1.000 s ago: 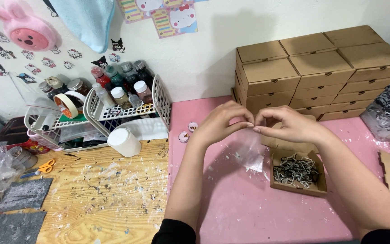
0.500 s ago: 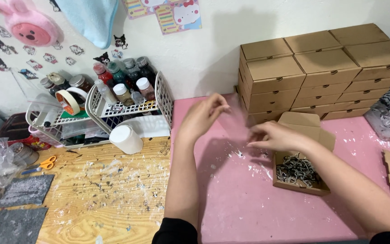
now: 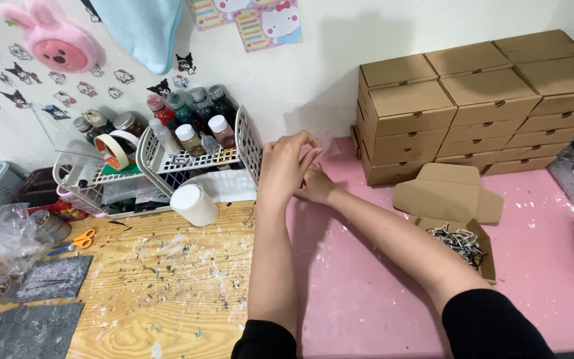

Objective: Packing small items into cardboard boxes with paper filler.

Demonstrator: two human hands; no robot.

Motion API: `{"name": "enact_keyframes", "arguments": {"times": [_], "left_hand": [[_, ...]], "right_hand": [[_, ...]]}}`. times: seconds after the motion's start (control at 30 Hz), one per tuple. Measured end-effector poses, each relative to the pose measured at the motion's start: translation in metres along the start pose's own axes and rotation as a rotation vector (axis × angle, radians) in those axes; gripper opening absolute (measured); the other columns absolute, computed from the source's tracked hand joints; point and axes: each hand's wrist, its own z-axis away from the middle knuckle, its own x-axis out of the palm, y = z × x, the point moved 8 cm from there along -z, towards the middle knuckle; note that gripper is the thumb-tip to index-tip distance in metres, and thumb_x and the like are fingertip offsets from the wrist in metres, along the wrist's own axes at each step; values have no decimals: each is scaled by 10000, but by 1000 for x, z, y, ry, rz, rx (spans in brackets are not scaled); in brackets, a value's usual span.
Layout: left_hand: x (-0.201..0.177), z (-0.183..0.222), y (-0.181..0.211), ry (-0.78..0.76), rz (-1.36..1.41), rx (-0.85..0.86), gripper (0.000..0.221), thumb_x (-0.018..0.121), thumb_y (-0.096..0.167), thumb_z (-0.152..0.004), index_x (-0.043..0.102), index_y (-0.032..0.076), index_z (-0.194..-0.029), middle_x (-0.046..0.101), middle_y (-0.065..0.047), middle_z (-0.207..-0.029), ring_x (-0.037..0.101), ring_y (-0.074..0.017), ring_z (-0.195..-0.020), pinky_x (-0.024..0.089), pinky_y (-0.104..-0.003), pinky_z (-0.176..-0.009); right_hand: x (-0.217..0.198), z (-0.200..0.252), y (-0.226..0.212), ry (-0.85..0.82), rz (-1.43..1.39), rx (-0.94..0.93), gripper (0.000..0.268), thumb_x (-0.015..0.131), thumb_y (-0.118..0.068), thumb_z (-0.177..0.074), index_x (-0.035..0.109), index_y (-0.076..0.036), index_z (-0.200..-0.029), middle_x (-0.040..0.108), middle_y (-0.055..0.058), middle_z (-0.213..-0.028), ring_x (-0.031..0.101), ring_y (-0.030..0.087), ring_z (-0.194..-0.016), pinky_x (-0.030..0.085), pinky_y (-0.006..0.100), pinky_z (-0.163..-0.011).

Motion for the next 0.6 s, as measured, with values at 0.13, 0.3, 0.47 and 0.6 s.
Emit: {"name": "enact_keyframes", "arguments": {"times": [0.13, 0.3, 0.47, 0.6], "left_hand": [[2, 0, -12, -13, -3, -83, 210, 776, 300, -858, 736, 132, -978, 774, -77, -885, 729, -225, -841, 463, -443, -964], [-1, -4, -19, 3, -23, -88, 206, 758, 303, -894, 730, 124, -990, 779, -58, -902, 719, -236, -840, 469, -441, -907], [25, -2, -23, -117, 76, -104, 168, 721, 266, -924, 728, 125, -1015, 779, -45, -959, 741, -184, -866, 546, -404, -885], [63, 11, 5, -467, 304, 9, 160, 724, 220, -923, 728, 112, -1041, 787, -39, -1024, 743, -152, -926, 634, -320, -875]], "right_hand": [[-32, 10, -15, -58, -77, 160, 649, 840, -435, -787, 621, -35, -1249, 645, 147, -1186, 525, 310, -1266, 377, 520, -1130], [-75, 63, -14, -293, -148, 271, 394, 835, -180, -778, 680, -76, -1125, 687, 109, -1130, 680, 242, -1028, 585, 324, -930], [-156, 137, -14, -242, -360, 496, 497, 826, -170, -772, 649, -95, -1229, 721, 64, -1182, 710, 190, -1064, 574, 316, -945], [-210, 194, 3, 13, -664, 425, 557, 817, -87, -785, 664, -117, -1320, 748, 79, -1235, 716, 165, -1107, 584, 292, -972]]}}
